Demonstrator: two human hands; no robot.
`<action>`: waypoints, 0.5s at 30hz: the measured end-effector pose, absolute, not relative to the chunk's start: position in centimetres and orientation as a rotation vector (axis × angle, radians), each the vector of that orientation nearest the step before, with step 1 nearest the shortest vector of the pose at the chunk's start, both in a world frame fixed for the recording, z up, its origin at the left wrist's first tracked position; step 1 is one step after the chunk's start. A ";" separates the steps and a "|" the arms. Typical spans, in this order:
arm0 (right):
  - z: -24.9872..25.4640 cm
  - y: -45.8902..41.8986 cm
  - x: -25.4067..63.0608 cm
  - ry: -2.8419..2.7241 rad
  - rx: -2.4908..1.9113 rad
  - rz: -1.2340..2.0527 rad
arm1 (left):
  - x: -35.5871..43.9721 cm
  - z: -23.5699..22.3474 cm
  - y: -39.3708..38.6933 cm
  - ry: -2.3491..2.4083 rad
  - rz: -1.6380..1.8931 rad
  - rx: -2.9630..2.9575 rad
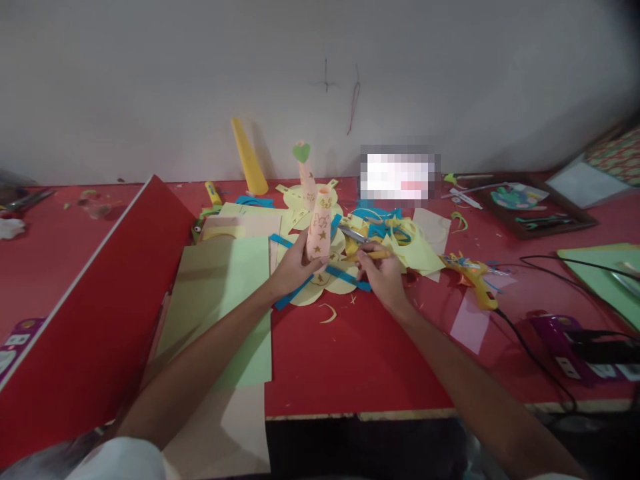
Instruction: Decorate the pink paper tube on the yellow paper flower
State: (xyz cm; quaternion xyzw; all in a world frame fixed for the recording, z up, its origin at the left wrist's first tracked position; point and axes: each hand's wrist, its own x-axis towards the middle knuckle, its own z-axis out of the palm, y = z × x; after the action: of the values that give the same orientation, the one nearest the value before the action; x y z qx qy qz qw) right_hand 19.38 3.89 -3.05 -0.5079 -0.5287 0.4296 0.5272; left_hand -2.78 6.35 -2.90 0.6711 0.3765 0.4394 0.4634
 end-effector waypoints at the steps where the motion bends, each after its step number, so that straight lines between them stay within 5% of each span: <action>1: -3.3 4.1 19.5 -1.263 -1.223 1.033 | -2.8 -2.9 6.4 0.926 1.077 1.639; 15: -3.2 4.3 19.5 -1.476 -1.290 0.998 | -2.7 -2.9 6.3 0.923 1.069 1.607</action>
State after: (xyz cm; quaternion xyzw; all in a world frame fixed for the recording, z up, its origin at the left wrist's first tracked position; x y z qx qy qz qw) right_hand 19.51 4.26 -3.24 -0.5225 -0.5979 0.4044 0.4538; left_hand -2.67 6.33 -2.89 0.6587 0.3782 0.4383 0.4806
